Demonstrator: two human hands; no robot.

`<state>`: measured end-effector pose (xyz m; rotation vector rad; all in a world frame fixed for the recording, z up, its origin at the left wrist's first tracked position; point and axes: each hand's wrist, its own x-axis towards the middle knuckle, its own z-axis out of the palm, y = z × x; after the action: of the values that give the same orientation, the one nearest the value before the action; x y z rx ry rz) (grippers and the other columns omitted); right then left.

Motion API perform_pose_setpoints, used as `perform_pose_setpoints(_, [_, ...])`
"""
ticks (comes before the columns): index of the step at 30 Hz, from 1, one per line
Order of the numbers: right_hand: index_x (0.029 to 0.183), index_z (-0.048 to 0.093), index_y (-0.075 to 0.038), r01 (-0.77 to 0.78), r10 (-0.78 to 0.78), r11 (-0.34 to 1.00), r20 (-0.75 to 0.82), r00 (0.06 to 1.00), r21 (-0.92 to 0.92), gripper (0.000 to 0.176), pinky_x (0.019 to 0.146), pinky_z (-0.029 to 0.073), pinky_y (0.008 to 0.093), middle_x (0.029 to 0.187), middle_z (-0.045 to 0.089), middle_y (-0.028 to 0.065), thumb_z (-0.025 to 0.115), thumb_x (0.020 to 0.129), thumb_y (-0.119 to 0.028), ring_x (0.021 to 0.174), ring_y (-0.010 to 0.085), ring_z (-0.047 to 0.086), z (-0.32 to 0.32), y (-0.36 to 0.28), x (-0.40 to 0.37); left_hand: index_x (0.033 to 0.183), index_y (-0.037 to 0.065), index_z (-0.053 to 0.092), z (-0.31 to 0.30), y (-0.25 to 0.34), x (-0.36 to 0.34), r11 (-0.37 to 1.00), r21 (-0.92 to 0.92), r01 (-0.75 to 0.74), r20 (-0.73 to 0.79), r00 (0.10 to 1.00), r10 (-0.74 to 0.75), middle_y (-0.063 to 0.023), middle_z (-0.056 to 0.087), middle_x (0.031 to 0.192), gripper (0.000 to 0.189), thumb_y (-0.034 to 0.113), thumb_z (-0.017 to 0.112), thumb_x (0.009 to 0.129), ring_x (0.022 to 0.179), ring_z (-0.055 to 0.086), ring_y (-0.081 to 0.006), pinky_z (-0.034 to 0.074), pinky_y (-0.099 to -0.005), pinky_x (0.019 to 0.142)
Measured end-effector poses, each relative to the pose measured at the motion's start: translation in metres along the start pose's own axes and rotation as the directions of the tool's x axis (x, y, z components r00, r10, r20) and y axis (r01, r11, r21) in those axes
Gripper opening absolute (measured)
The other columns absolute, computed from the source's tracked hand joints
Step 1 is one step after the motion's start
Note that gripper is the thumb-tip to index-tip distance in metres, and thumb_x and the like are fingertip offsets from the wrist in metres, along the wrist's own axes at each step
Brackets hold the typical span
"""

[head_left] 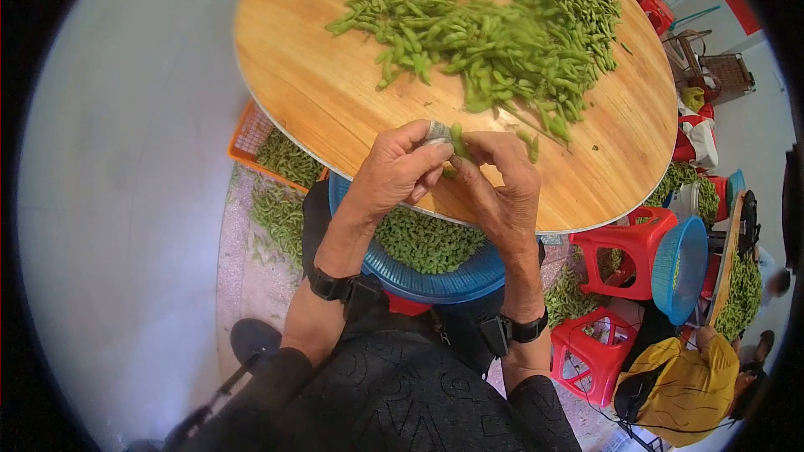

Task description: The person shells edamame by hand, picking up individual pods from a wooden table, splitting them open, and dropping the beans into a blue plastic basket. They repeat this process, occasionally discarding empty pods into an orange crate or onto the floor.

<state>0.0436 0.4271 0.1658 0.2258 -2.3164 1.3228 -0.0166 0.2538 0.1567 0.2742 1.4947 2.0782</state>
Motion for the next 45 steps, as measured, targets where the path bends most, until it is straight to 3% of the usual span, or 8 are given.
perform_pose_setpoints(4, [0.122, 0.068, -0.002, -0.139, 0.140, 0.989, -0.029, 0.990, 0.058, 0.032, 0.076, 0.056, 0.0335, 0.100, 0.067, 0.0127, 0.072, 0.091, 0.003, 0.087, 0.0236, 0.069, 0.006, 0.001, -0.010, 0.100, 0.004, 0.065, 0.001, -0.001, 0.001, 1.000, -0.002, -0.014, -0.009, 1.000, 0.014, 0.0039, 0.056, 0.066, 0.012, 0.017, 0.065, 0.102, 0.046, 0.045, -0.0019, 0.032, -0.0198, 0.041])
perform_pose_setpoints(13, [0.130, 0.068, -0.002, 0.052, -0.053, 0.996, -0.018, 0.998, -0.066, 0.035, 0.070, 0.056, 0.0351, 0.093, 0.070, 0.0150, 0.069, 0.095, -0.001, 0.078, 0.0289, 0.070, 0.010, 0.011, -0.010, 0.101, 0.006, 0.066, -0.002, 0.005, 0.000, 0.995, -0.080, 0.053, 0.029, 0.998, -0.051, 0.0038, 0.058, 0.067, 0.015, 0.021, 0.066, 0.101, 0.046, 0.046, -0.0023, 0.032, -0.0184, 0.041])
perform_pose_setpoints(16, [0.132, 0.067, -0.003, 0.027, -0.027, 0.999, 0.002, 1.000, -0.030, 0.035, 0.066, 0.055, 0.0330, 0.090, 0.069, 0.0125, 0.069, 0.097, -0.002, 0.072, 0.0234, 0.068, 0.011, 0.012, -0.011, 0.102, 0.006, 0.067, -0.005, 0.002, 0.001, 0.996, -0.080, 0.050, 0.022, 0.999, -0.049, 0.0039, 0.058, 0.066, 0.014, 0.020, 0.066, 0.101, 0.046, 0.046, -0.0019, 0.032, -0.0181, 0.040])
perform_pose_setpoints(17, [0.134, 0.067, -0.004, -0.097, 0.095, 0.991, 0.027, 0.995, 0.093, 0.036, 0.064, 0.054, 0.0306, 0.089, 0.069, 0.0100, 0.068, 0.098, -0.003, 0.070, 0.0185, 0.066, 0.011, 0.009, -0.012, 0.102, 0.006, 0.067, -0.006, 0.001, 0.002, 0.995, -0.081, 0.052, 0.022, 0.998, -0.051, 0.0039, 0.058, 0.066, 0.014, 0.020, 0.066, 0.101, 0.046, 0.046, -0.0019, 0.032, -0.0181, 0.040])
perform_pose_setpoints(21, [0.141, 0.063, -0.001, -0.314, 0.294, 0.867, 0.113, 0.949, 0.386, 0.037, 0.063, 0.049, 0.0222, 0.084, 0.066, 0.0018, 0.063, 0.104, -0.006, 0.068, 0.0069, 0.057, 0.014, 0.008, -0.016, 0.109, 0.002, 0.065, -0.009, -0.002, 0.003, 0.989, -0.144, 0.031, 0.052, 0.998, -0.023, 0.0021, 0.059, 0.069, 0.014, 0.014, 0.065, 0.103, 0.048, 0.046, -0.0030, 0.036, -0.0184, 0.042])
perform_pose_setpoints(28, [0.140, 0.063, -0.001, -0.408, 0.373, 0.736, 0.179, 0.910, 0.540, 0.036, 0.062, 0.051, 0.0225, 0.088, 0.069, 0.0039, 0.063, 0.105, -0.010, 0.070, 0.0068, 0.061, 0.012, 0.006, -0.014, 0.108, 0.002, 0.065, -0.007, -0.004, 0.002, 0.989, -0.150, -0.011, 0.033, 0.999, 0.016, 0.0024, 0.058, 0.069, 0.014, 0.015, 0.064, 0.103, 0.048, 0.044, -0.0026, 0.035, -0.0177, 0.042])
perform_pose_setpoints(37, [0.140, 0.060, 0.004, -0.590, 0.502, 0.417, 0.366, 0.784, 0.691, 0.041, 0.065, 0.055, 0.0227, 0.093, 0.073, 0.0091, 0.064, 0.106, -0.018, 0.073, 0.0129, 0.069, 0.002, 0.007, -0.007, 0.103, 0.003, 0.065, -0.003, -0.002, -0.001, 0.996, -0.066, -0.057, 0.020, 0.998, 0.059, 0.0035, 0.057, 0.068, 0.013, 0.016, 0.064, 0.103, 0.048, 0.043, -0.0012, 0.033, -0.0176, 0.043])
perform_pose_setpoints(45, [0.110, 0.061, 0.002, -0.652, 0.533, 0.507, 0.390, 0.751, 0.564, 0.029, 0.068, 0.058, 0.0268, 0.093, 0.073, 0.0128, 0.054, 0.110, -0.025, 0.077, 0.0155, 0.071, -0.007, 0.007, -0.003, 0.099, 0.004, 0.064, 0.004, -0.004, -0.003, 0.995, 0.008, -0.102, 0.000, 0.995, 0.102, 0.0044, 0.056, 0.067, 0.011, 0.015, 0.064, 0.102, 0.051, 0.044, -0.0009, 0.032, -0.0185, 0.045])
